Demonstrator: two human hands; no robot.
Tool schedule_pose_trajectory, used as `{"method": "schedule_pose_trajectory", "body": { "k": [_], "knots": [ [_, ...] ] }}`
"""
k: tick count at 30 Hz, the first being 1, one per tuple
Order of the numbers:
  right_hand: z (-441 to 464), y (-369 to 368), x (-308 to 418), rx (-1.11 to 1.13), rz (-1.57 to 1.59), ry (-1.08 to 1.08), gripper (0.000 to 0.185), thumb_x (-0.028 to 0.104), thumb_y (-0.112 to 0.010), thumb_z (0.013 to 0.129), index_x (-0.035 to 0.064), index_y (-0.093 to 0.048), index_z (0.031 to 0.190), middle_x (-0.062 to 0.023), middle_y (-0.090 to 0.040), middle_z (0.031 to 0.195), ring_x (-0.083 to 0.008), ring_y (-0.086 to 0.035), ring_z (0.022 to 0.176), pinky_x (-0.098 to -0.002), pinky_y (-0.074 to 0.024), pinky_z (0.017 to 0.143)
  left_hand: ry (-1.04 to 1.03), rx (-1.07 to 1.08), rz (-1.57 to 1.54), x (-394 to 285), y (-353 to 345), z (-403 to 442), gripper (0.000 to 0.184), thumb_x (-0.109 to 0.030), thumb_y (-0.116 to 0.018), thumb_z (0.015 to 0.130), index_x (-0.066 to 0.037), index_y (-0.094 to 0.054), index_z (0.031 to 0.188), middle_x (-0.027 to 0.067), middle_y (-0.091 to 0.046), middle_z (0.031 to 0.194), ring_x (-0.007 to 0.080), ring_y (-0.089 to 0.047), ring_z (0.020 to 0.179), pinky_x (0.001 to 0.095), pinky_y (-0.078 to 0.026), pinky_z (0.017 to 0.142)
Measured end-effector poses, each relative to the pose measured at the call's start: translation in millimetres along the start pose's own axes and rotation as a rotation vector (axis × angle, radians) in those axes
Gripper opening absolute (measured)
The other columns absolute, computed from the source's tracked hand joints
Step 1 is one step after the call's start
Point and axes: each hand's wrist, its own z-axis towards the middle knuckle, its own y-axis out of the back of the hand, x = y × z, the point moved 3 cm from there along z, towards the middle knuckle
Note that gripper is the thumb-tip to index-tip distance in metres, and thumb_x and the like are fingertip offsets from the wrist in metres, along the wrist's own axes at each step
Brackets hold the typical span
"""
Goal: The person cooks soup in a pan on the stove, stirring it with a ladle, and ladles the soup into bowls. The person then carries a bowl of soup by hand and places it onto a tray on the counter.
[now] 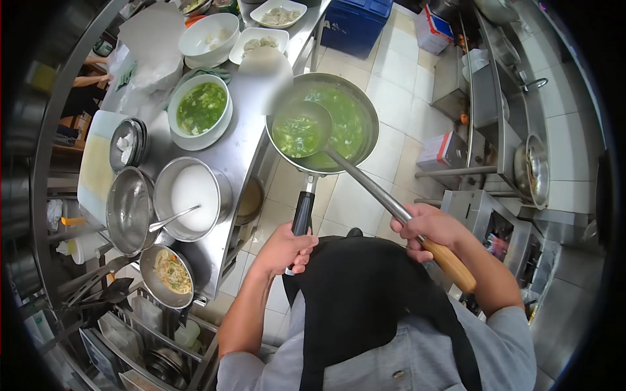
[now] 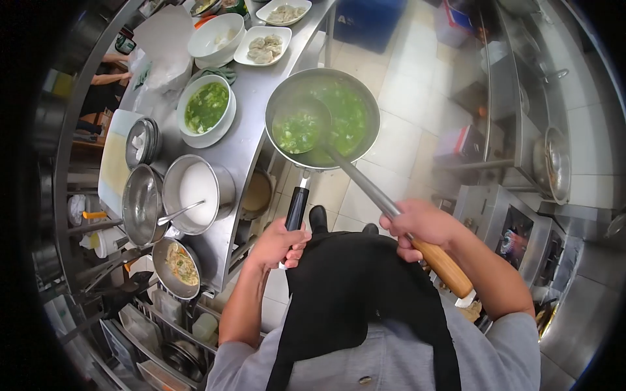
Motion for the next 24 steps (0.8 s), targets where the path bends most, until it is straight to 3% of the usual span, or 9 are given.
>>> {"method": "schedule_pose_trajectory", "body": {
  "k": [8,14,16,19,24],
  "knots": [
    [-36,-27,34,-0.036,-0.098,0.039,0.015,0.004,-0.056,0.078,0.0048,-0.054,0.093,-0.008,-0.044,0.062,-0.0181,-0.046,0.04,-0.0305,-0.0331,0.035,-0.03,0.041,-0.081,5,3,-8,0.023,-0.003,-0.064,0.089,-0.01,-0.043,0.081,-0.0013,-0.043,0.062,0.0068,-0.039,0.044,0.0249,-0.031,0.036],
    [-25,-69,76,-0.004,-0.168,0.163,0.012,0.006,-0.059,0.08,0.0037,-0.054,0.091,-0.0074,-0.043,0.06,-0.0164,-0.041,0.038,-0.0312,-0.0328,0.035,-0.027,0.104,-0.071,7,8,-11,0.025,-0.005,-0.064,0.09,-0.009,-0.044,0.075,-0.0011,-0.043,0.062,0.0064,-0.039,0.043,0.0241,-0.032,0.036],
    [-8,-85,85,-0.012,-0.172,0.177,0.011,0.002,-0.055,0.079,0.0042,-0.054,0.089,-0.0046,-0.043,0.059,-0.0144,-0.038,0.037,-0.029,-0.0317,0.033,-0.031,0.102,-0.067,9,10,-11,0.025,-0.005,-0.064,0.09,-0.008,-0.044,0.075,-0.0011,-0.043,0.061,0.0063,-0.039,0.043,0.0241,-0.033,0.036],
    [23,-101,95,0.019,-0.268,0.283,0.007,0.005,-0.055,0.082,0.0042,-0.052,0.088,-0.0043,-0.042,0.058,-0.0151,-0.041,0.036,-0.0308,-0.0335,0.035,-0.027,0.102,-0.058,11,13,-11,0.026,-0.005,-0.064,0.09,-0.008,-0.044,0.074,-0.0013,-0.042,0.06,0.0061,-0.039,0.043,0.024,-0.033,0.036],
    [69,-121,99,-0.017,-0.731,0.468,0.011,0.01,-0.057,0.085,0.0032,-0.049,0.085,-0.0054,-0.048,0.063,-0.0169,-0.051,0.042,-0.0356,-0.0428,0.041,-0.028,0.129,-0.041,13,17,-12,0.026,-0.004,-0.063,0.089,-0.008,-0.044,0.073,-0.001,-0.043,0.06,0.0063,-0.04,0.043,0.0241,-0.033,0.036]
  ]
}}
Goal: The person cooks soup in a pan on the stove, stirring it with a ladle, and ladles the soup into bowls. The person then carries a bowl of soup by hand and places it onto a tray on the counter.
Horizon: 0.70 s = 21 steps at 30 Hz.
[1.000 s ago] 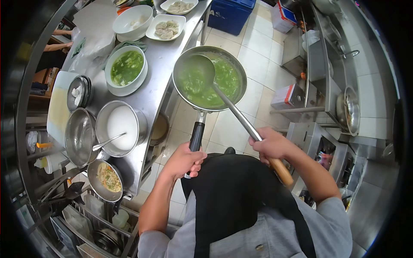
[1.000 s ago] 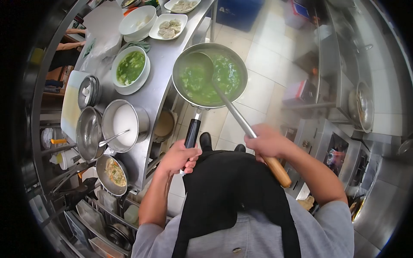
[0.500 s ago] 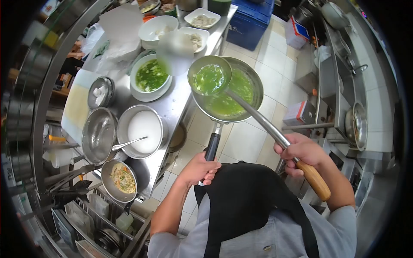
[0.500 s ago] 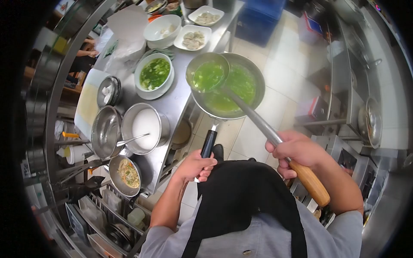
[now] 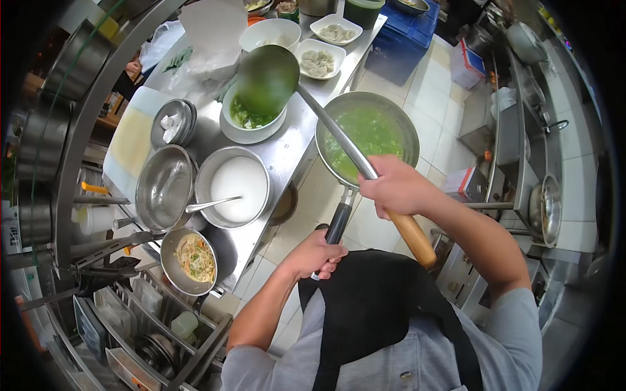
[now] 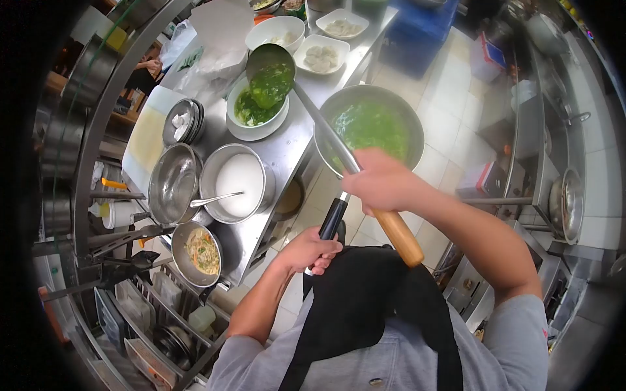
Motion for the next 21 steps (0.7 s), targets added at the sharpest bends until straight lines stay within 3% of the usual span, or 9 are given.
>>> {"method": "schedule_pose_trajectory", "body": {
  "k": [2,4,8,11,13,16,21],
  "knots": [
    [15,-5,-14,-0.031,-0.114,-0.027,0.012,0.01,-0.058,0.084,0.0027,-0.048,0.083,-0.0069,-0.051,0.065,-0.0176,-0.053,0.043,-0.036,-0.0457,0.044,-0.003,-0.001,0.004,-1,1,0,0.025,-0.003,-0.062,0.089,-0.008,-0.044,0.073,-0.0009,-0.043,0.06,0.0065,-0.04,0.043,0.0242,-0.033,0.036],
    [30,-3,-35,-0.264,-0.468,0.331,0.011,0.009,-0.057,0.083,0.0021,-0.049,0.083,-0.0076,-0.053,0.066,-0.0173,-0.054,0.044,-0.036,-0.0457,0.044,-0.007,0.0,0.008,-1,2,-1,0.025,-0.003,-0.062,0.089,-0.008,-0.043,0.073,-0.0008,-0.043,0.06,0.0067,-0.04,0.043,0.0244,-0.033,0.036],
    [28,-2,-37,-0.368,-0.559,0.448,0.008,0.007,-0.055,0.083,0.0014,-0.05,0.085,-0.0067,-0.051,0.065,-0.0159,-0.054,0.045,-0.0346,-0.0446,0.043,-0.005,-0.011,0.001,-3,7,-3,0.025,-0.003,-0.063,0.088,-0.007,-0.043,0.072,-0.0006,-0.043,0.059,0.0076,-0.039,0.042,0.0257,-0.034,0.037],
    [-5,6,-10,-0.214,-0.215,0.125,0.009,0.004,-0.055,0.081,0.0015,-0.05,0.088,-0.0051,-0.049,0.065,-0.0156,-0.052,0.043,-0.0329,-0.0426,0.041,0.018,-0.006,0.009,-4,10,-3,0.023,-0.003,-0.063,0.088,-0.007,-0.044,0.076,-0.0003,-0.043,0.059,0.0078,-0.04,0.042,0.026,-0.034,0.036],
    [-25,14,-3,-0.069,0.229,0.007,0.013,0.002,-0.054,0.079,0.0021,-0.049,0.091,-0.0025,-0.045,0.064,-0.0148,-0.05,0.041,-0.0309,-0.041,0.04,0.024,-0.032,0.012,-6,12,-2,0.023,-0.001,-0.063,0.087,-0.007,-0.042,0.082,0.0002,-0.043,0.06,0.0084,-0.041,0.042,0.0268,-0.034,0.036],
    [-66,37,3,-0.127,0.369,-0.112,0.016,-0.001,-0.053,0.077,0.0027,-0.049,0.092,-0.0009,-0.043,0.064,-0.0139,-0.047,0.04,-0.0298,-0.0407,0.039,0.008,-0.047,0.047,-6,14,0,0.024,-0.003,-0.065,0.088,-0.009,-0.044,0.08,-0.001,-0.043,0.06,0.0075,-0.04,0.042,0.0259,-0.033,0.035],
    [-121,67,-24,-0.346,0.03,-0.288,0.012,0.007,-0.057,0.079,0.0015,-0.051,0.088,-0.0036,-0.049,0.067,-0.0141,-0.053,0.046,-0.0315,-0.0443,0.043,-0.015,-0.048,0.072,-11,14,5,0.024,0.0,-0.063,0.087,-0.007,-0.04,0.082,0.0016,-0.044,0.059,0.0097,-0.042,0.042,0.0288,-0.035,0.035]
  ]
}}
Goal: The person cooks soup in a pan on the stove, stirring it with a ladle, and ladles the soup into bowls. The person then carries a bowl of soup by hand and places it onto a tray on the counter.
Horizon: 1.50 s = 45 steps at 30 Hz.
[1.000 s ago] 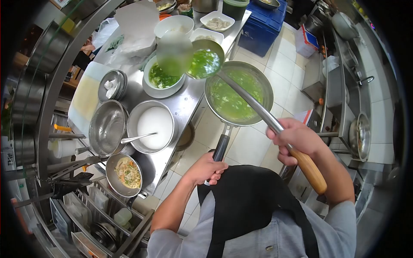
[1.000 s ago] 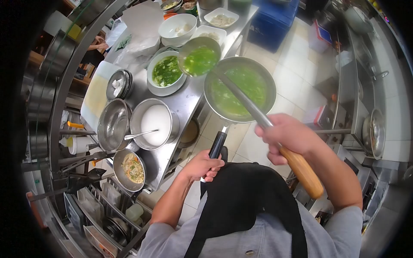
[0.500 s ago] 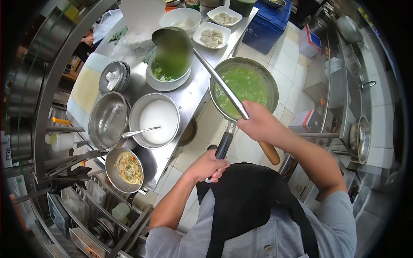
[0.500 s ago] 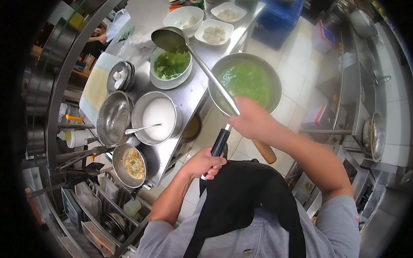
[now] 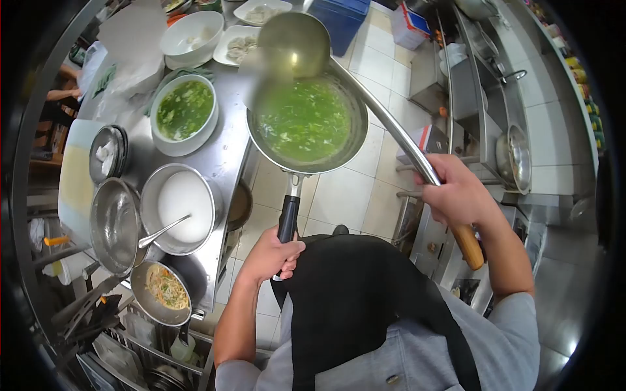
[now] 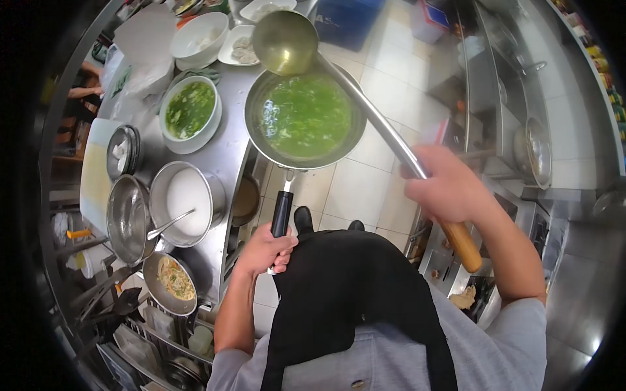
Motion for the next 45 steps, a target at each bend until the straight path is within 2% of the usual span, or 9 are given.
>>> {"method": "schedule_pose_trajectory", "body": {
  "k": [3,6,8,18,26,33,36,40,45],
  "knots": [
    [-10,11,-20,-0.12,-0.176,-0.036,0.013,0.008,-0.058,0.076,0.0002,-0.053,0.084,-0.0059,-0.051,0.067,-0.0153,-0.054,0.05,-0.0324,-0.0449,0.046,-0.008,-0.031,0.023,-4,-3,3,0.024,0.0,-0.062,0.087,-0.007,-0.04,0.082,0.002,-0.044,0.059,0.0097,-0.042,0.042,0.0287,-0.035,0.035],
    [-16,13,-40,-0.169,-0.156,-0.129,0.013,0.002,-0.053,0.078,0.0054,-0.05,0.09,0.0008,-0.043,0.065,-0.0092,-0.045,0.049,-0.0289,-0.0378,0.044,-0.007,-0.034,0.035,-3,-2,10,0.024,0.0,-0.062,0.087,-0.008,-0.04,0.081,0.002,-0.044,0.058,0.0096,-0.042,0.042,0.0285,-0.036,0.035],
    [-12,16,-58,-0.214,-0.338,-0.01,0.019,0.013,-0.058,0.076,-0.0038,-0.051,0.082,-0.0112,-0.051,0.067,-0.0215,-0.053,0.061,-0.0391,-0.0451,0.059,-0.005,-0.034,0.035,-3,-4,13,0.025,-0.001,-0.062,0.088,-0.008,-0.041,0.08,0.0013,-0.044,0.058,0.0095,-0.042,0.042,0.0282,-0.035,0.035],
    [-7,12,-91,-0.2,-0.377,0.022,0.022,0.016,-0.058,0.076,-0.0034,-0.05,0.08,-0.0179,-0.052,0.068,-0.0296,-0.051,0.063,-0.0433,-0.0441,0.063,-0.02,-0.043,0.038,-5,-9,23,0.022,0.0,-0.06,0.089,-0.008,-0.041,0.081,0.0014,-0.044,0.057,0.0093,-0.041,0.041,0.028,-0.035,0.035],
    [28,17,-81,-0.304,-0.561,0.117,0.02,0.014,-0.057,0.078,-0.0043,-0.052,0.084,-0.0262,-0.06,0.079,-0.0412,-0.062,0.076,-0.0485,-0.0475,0.07,-0.009,-0.026,0.051,-10,-7,26,0.022,-0.001,-0.061,0.089,-0.008,-0.041,0.081,0.0015,-0.043,0.057,0.0094,-0.041,0.042,0.028,-0.034,0.035],
    [18,-4,-91,-0.133,-0.429,-0.12,0.018,0.012,-0.059,0.077,-0.0041,-0.054,0.084,-0.0196,-0.06,0.071,-0.036,-0.065,0.07,-0.045,-0.0515,0.066,-0.019,-0.023,0.041,-14,-7,33,0.022,-0.002,-0.063,0.088,-0.008,-0.042,0.081,0.0013,-0.043,0.058,0.0094,-0.042,0.043,0.0278,-0.034,0.035],
    [0,-13,-87,0.123,-0.004,-0.33,0.02,0.013,-0.061,0.076,-0.0026,-0.051,0.083,-0.0137,-0.055,0.074,-0.0236,-0.063,0.075,-0.0384,-0.0504,0.067,-0.03,-0.027,0.042,-14,-6,37,0.022,-0.002,-0.063,0.088,-0.007,-0.043,0.081,0.001,-0.043,0.058,0.0092,-0.042,0.043,0.0278,-0.035,0.035],
    [-21,-21,-92,-0.049,-0.244,0.006,0.015,0.008,-0.059,0.078,-0.0025,-0.049,0.081,-0.0126,-0.053,0.071,-0.021,-0.052,0.062,-0.0353,-0.0452,0.059,-0.049,-0.016,0.044,-17,-8,36,0.021,-0.002,-0.062,0.088,-0.007,-0.043,0.08,0.0008,-0.043,0.058,0.009,-0.042,0.043,0.0278,-0.035,0.035],
    [-45,-19,-65,-0.15,-0.319,0.036,0.016,0.009,-0.058,0.081,-0.0012,-0.046,0.082,-0.0121,-0.05,0.067,-0.0208,-0.053,0.059,-0.0375,-0.0449,0.057,-0.06,-0.004,0.033,-14,-7,41,0.022,-0.001,-0.062,0.089,-0.008,-0.043,0.08,0.0005,-0.042,0.057,0.0089,-0.042,0.042,0.0277,-0.036,0.035]
  ]
}}
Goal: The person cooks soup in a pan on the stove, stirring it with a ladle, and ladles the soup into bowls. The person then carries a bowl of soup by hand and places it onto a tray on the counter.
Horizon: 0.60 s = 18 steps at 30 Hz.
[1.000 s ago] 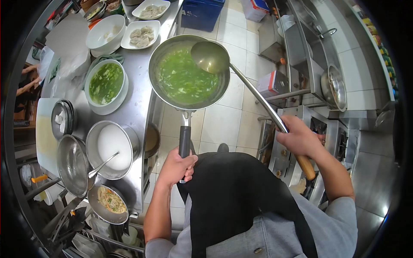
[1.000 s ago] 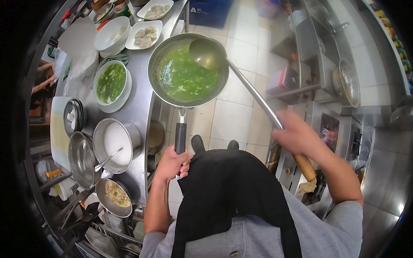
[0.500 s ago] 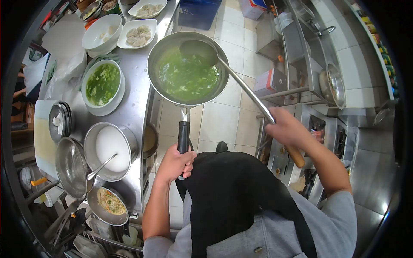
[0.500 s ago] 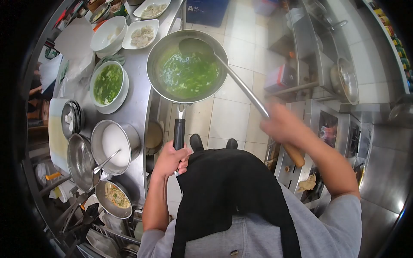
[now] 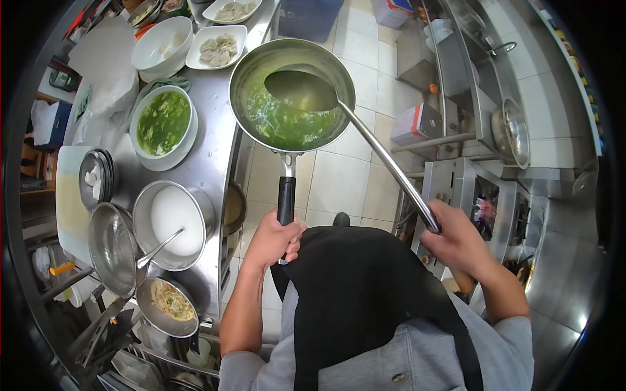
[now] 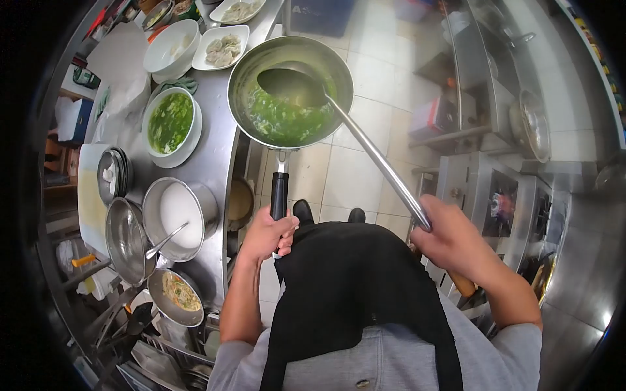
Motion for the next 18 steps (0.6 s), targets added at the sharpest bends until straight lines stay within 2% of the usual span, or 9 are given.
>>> {"method": "schedule_pose_trajectory", "body": {
  "k": [4,9,12,14,18],
  "knots": [
    [4,8,0,-0.065,0.025,-0.019,0.016,0.009,-0.058,0.082,-0.0008,-0.046,0.083,-0.012,-0.047,0.063,-0.0201,-0.053,0.054,-0.0389,-0.0436,0.055,-0.003,0.011,-0.018,1,0,2,0.022,-0.002,-0.063,0.089,-0.008,-0.043,0.081,0.0003,-0.042,0.058,0.009,-0.042,0.042,0.0278,-0.036,0.035],
    [28,9,-21,-0.099,-0.001,-0.004,0.018,0.011,-0.058,0.081,-0.0023,-0.048,0.083,-0.0146,-0.051,0.068,-0.0235,-0.056,0.06,-0.0411,-0.0464,0.058,0.001,-0.019,-0.012,2,-1,4,0.02,0.0,-0.06,0.089,-0.007,-0.042,0.083,0.001,-0.043,0.06,0.0091,-0.042,0.043,0.0277,-0.035,0.036],
    [37,9,-23,-0.092,-0.026,0.006,0.02,0.014,-0.059,0.079,-0.0028,-0.049,0.083,-0.0168,-0.053,0.07,-0.0257,-0.057,0.063,-0.0415,-0.0473,0.06,-0.006,-0.029,-0.017,5,0,5,0.021,-0.001,-0.062,0.089,-0.008,-0.043,0.084,-0.0003,-0.042,0.061,0.0087,-0.042,0.043,0.0275,-0.036,0.035],
    [40,8,-18,-0.063,0.073,-0.094,0.021,0.015,-0.059,0.078,-0.0033,-0.05,0.082,-0.0174,-0.055,0.07,-0.0262,-0.056,0.063,-0.0413,-0.047,0.062,-0.005,-0.029,-0.02,4,-1,5,0.021,-0.001,-0.061,0.089,-0.007,-0.042,0.084,0.0006,-0.043,0.062,0.0088,-0.043,0.044,0.0276,-0.036,0.036],
    [48,1,-23,-0.013,0.035,-0.118,0.02,0.015,-0.06,0.078,-0.0033,-0.052,0.08,-0.0161,-0.055,0.068,-0.0253,-0.057,0.064,-0.0414,-0.0473,0.062,-0.01,-0.032,-0.02,3,-1,5,0.02,-0.001,-0.06,0.089,-0.007,-0.042,0.084,0.0011,-0.043,0.061,0.0091,-0.043,0.043,0.0277,-0.037,0.036]
  ]
}}
